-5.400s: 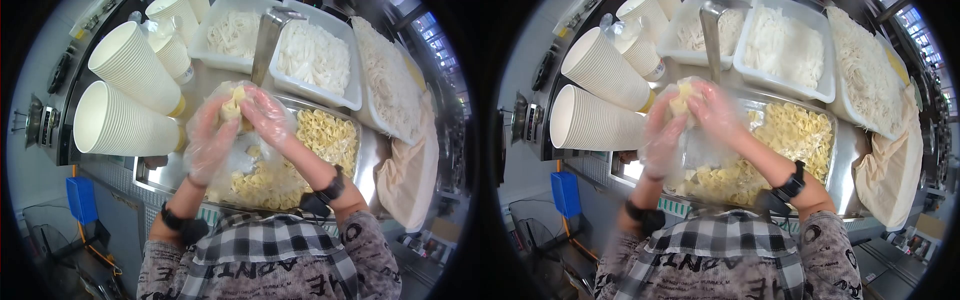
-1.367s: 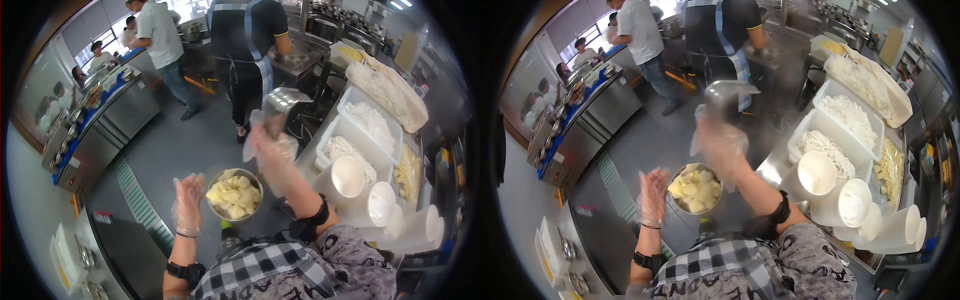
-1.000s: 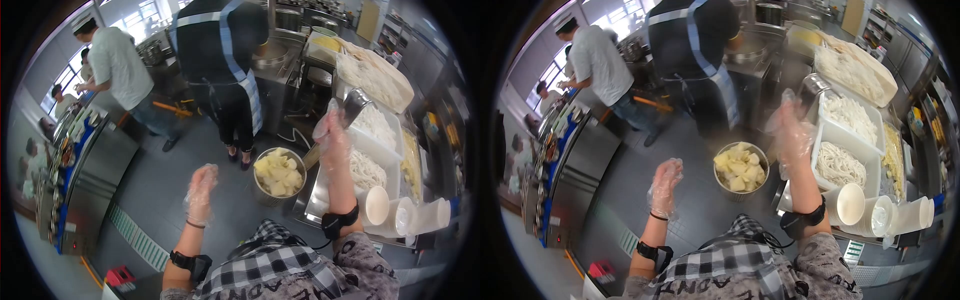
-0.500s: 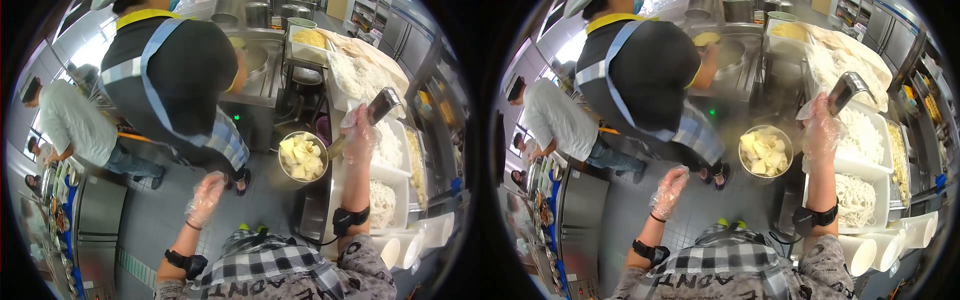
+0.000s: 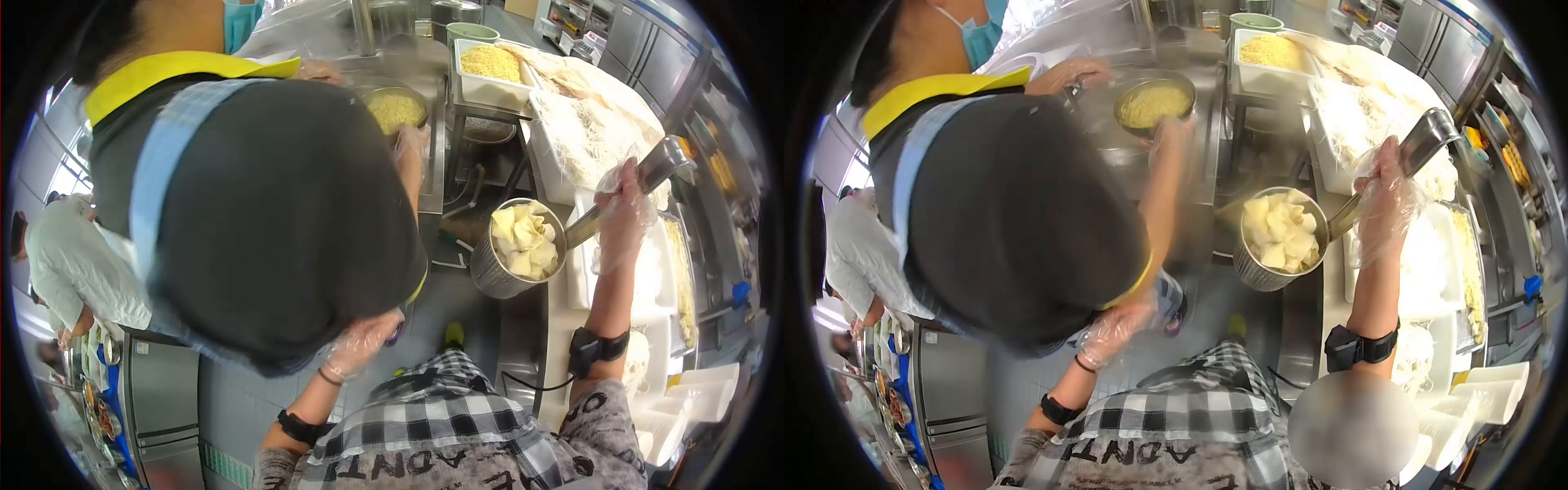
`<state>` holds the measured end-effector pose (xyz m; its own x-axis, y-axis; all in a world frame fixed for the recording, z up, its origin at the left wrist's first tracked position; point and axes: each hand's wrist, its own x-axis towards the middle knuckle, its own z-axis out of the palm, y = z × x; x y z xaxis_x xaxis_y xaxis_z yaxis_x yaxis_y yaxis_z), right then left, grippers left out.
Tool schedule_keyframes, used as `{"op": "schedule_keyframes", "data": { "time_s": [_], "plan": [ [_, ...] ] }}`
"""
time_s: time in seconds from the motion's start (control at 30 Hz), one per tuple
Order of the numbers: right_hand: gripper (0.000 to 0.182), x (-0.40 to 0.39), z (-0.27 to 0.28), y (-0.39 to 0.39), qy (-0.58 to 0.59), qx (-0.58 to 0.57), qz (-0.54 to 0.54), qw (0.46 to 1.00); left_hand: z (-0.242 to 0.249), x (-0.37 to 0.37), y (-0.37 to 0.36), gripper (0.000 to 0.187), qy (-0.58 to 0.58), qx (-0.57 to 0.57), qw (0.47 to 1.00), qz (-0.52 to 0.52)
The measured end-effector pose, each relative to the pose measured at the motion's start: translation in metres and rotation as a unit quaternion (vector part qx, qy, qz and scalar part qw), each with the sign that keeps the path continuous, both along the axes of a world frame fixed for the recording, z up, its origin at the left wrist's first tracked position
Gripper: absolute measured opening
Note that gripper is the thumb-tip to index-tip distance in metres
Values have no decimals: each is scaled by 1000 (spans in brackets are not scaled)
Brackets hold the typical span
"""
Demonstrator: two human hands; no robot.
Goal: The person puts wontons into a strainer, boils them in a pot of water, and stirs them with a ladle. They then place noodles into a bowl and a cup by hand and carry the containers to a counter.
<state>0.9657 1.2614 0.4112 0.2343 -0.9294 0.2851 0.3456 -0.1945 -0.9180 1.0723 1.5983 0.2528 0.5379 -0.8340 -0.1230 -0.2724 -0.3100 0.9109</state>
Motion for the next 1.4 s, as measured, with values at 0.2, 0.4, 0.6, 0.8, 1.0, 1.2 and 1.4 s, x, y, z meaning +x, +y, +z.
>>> {"op": "schedule_keyframes", "data": {
  "time_s": [0.2,0.4,0.6,0.8,1.0,1.2,1.4],
  "plan": [
    [20,30,4,-62,0,-12,32,999,-83,44,-55,51,-371,103,923,-6],
    [16,83,6,-114,-59,13,78,995,-60,168,-261,67,-702,453,541,96],
    [24,151,-34,-166,-40,-16,136,990,-83,188,-290,83,-752,532,387,-47],
    [19,195,-31,-165,-33,-14,137,990,-71,200,-286,76,-769,547,317,-98],
    [19,205,-18,-166,-29,-1,130,991,-93,214,-291,68,-735,477,482,-2],
    [17,220,-21,-165,-12,10,148,989,-65,283,-283,59,-743,157,470,449],
    [18,256,-28,-150,-5,8,213,977,-100,98,-97,26,-126,100,968,193]
  ]
}}
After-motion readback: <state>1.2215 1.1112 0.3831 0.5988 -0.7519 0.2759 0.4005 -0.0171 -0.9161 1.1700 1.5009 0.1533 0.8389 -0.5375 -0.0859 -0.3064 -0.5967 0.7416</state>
